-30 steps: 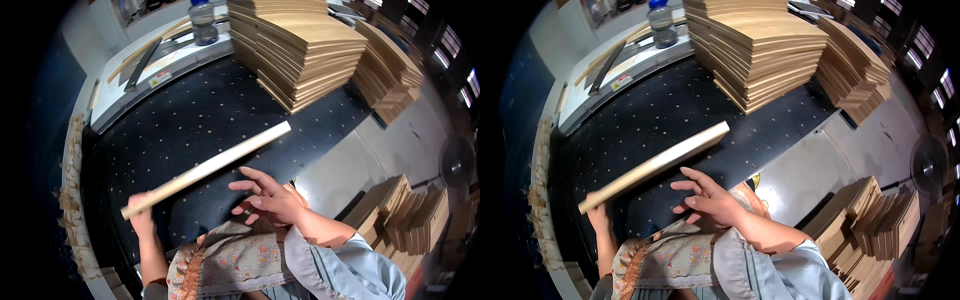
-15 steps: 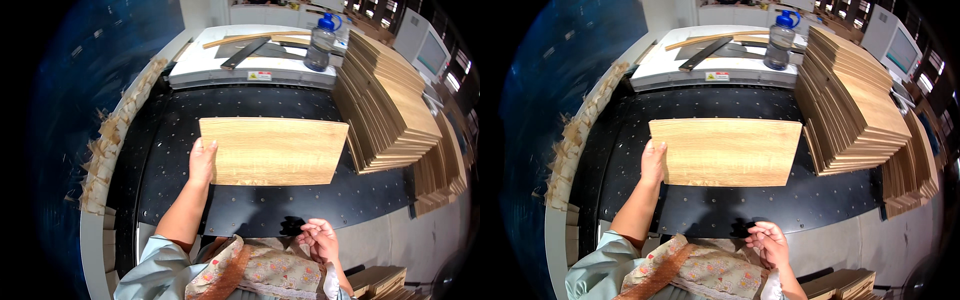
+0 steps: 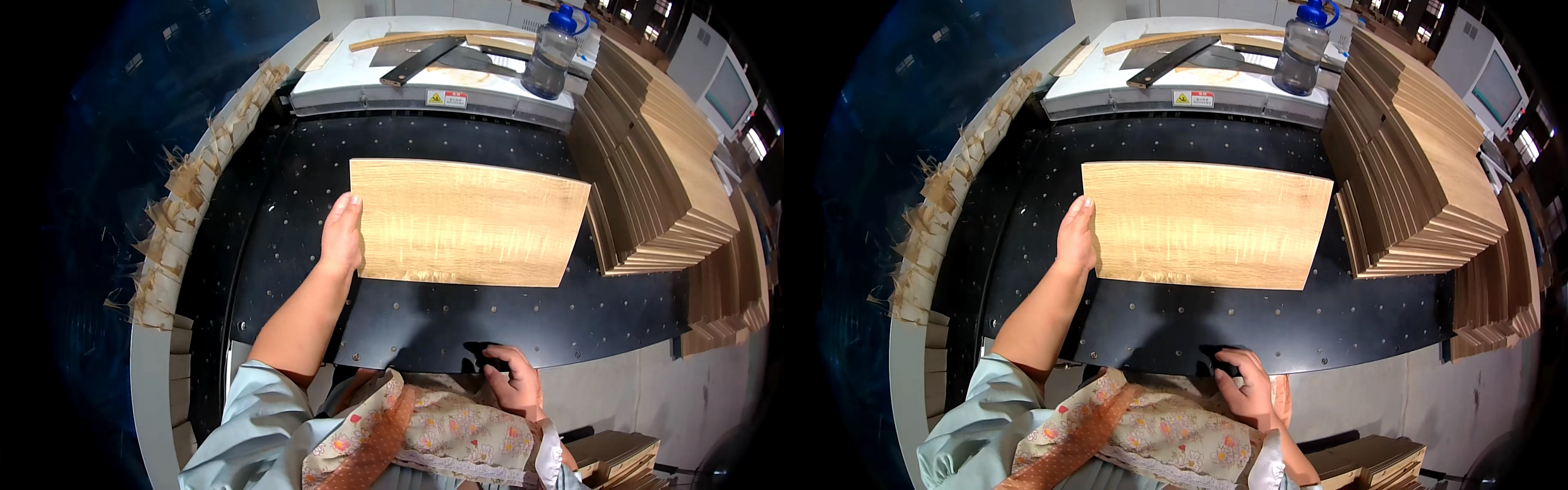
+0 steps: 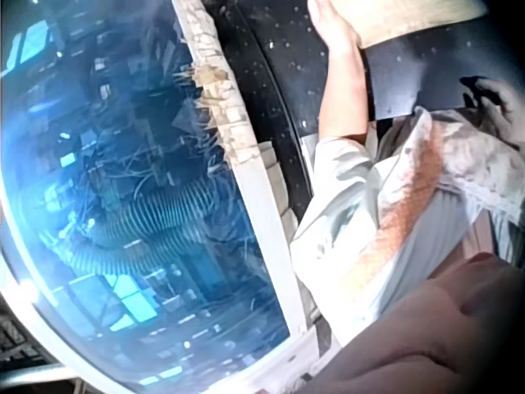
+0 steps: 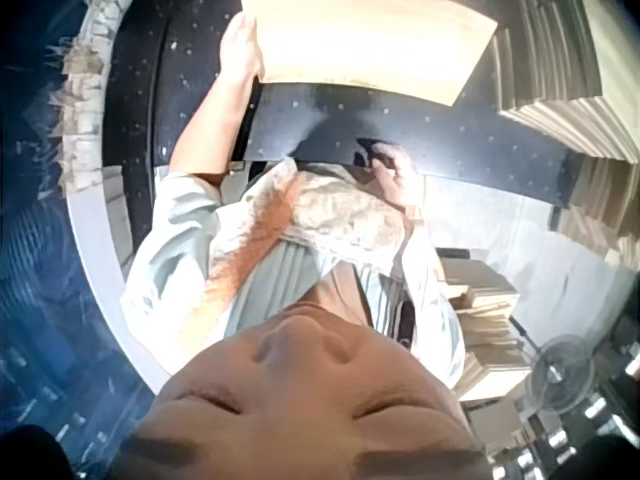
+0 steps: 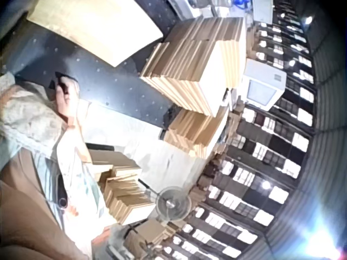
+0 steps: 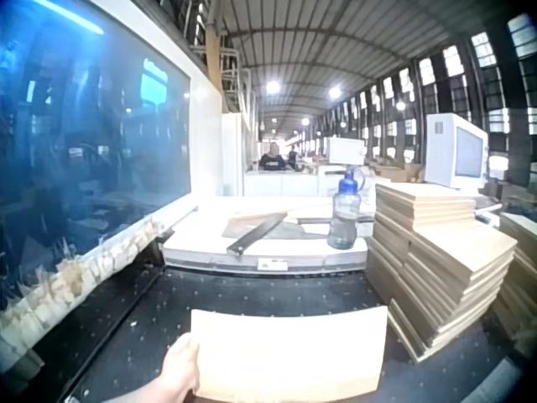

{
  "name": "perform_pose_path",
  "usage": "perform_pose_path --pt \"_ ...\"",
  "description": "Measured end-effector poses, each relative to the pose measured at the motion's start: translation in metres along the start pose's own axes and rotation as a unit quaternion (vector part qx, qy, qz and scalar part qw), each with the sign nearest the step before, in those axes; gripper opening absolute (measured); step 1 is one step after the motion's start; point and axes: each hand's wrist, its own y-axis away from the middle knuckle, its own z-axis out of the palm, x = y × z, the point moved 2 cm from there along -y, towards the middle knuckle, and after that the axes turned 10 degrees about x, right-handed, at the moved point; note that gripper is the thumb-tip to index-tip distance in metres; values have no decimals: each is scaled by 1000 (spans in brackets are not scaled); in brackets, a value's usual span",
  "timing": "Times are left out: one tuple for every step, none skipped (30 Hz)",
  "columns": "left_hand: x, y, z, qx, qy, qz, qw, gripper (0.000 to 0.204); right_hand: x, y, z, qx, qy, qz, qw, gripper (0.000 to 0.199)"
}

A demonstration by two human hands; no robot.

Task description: The person picks up wood planks one at a time from a stack, handles them by turning them over to check both sides, and places them onto a separate pile on the floor.

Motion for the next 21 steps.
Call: perform_pose_path --pt "-2 -1 -3 -10 7 0 1000 24 20 3 7 7 -20 -15 1000 27" --pt "-2 -2 -3 -8 11 -9 1000 24 22 4 9 8 -3 -42 999 28" --pt "-1 -2 -3 -5 16 -18 1000 23 23 2 10 9 14 -68 998 29" --pt "-1 -1 -2 -2 20 -28 999 22 22 0 11 9 31 -95 995 29" --pt "1 0 0 -5 27 -25 999 23 21 0 12 13 39 -96 995 29" --pt "0 -1 -2 -5 26 -26 999 23 21 0 13 8 46 -108 993 29" --pt "-1 -3 -6 -5 25 -28 999 23 21 0 14 4 54 -119 991 28" --pt "0 -4 -6 -6 26 -27 999 23 21 0 14 0 63 -132 989 28" --pt "0 -4 -5 -8 36 -37 999 22 21 0 15 -1 70 -137 988 28" --pt "2 -3 -6 -17 35 -38 999 22 20 1 15 -2 78 -142 987 28" --pt "4 -2 -5 -27 35 -38 998 22 20 0 15 -3 86 -147 985 28" --pt "6 -1 -3 -36 34 -37 998 22 20 1 15 -2 86 -149 985 28" --pt "8 2 -2 -21 27 -41 999 21 20 1 15 -1 85 -150 985 29" --pt "13 10 4 -8 21 -47 999 20 20 1 15 1 85 -151 985 29" --pt "18 17 8 6 15 -52 999 20 20 1 15 0 84 -149 985 29" --pt "20 21 9 -3 19 -60 998 20 20 1 15 -1 82 -147 986 29" --pt "22 24 9 -11 25 -69 997 19 20 2 15 -3 81 -146 986 29" --pt "24 28 9 -18 30 -77 996 19 21 2 15 -2 79 -142 987 29" --pt "27 32 10 -13 28 -89 996 19 22 2 14 -2 76 -138 988 29" --pt "31 35 12 -8 27 -98 995 18 22 1 14 -2 75 -136 988 29" --pt "34 38 13 -3 27 -107 994 17 22 2 13 -9 62 -109 992 31"
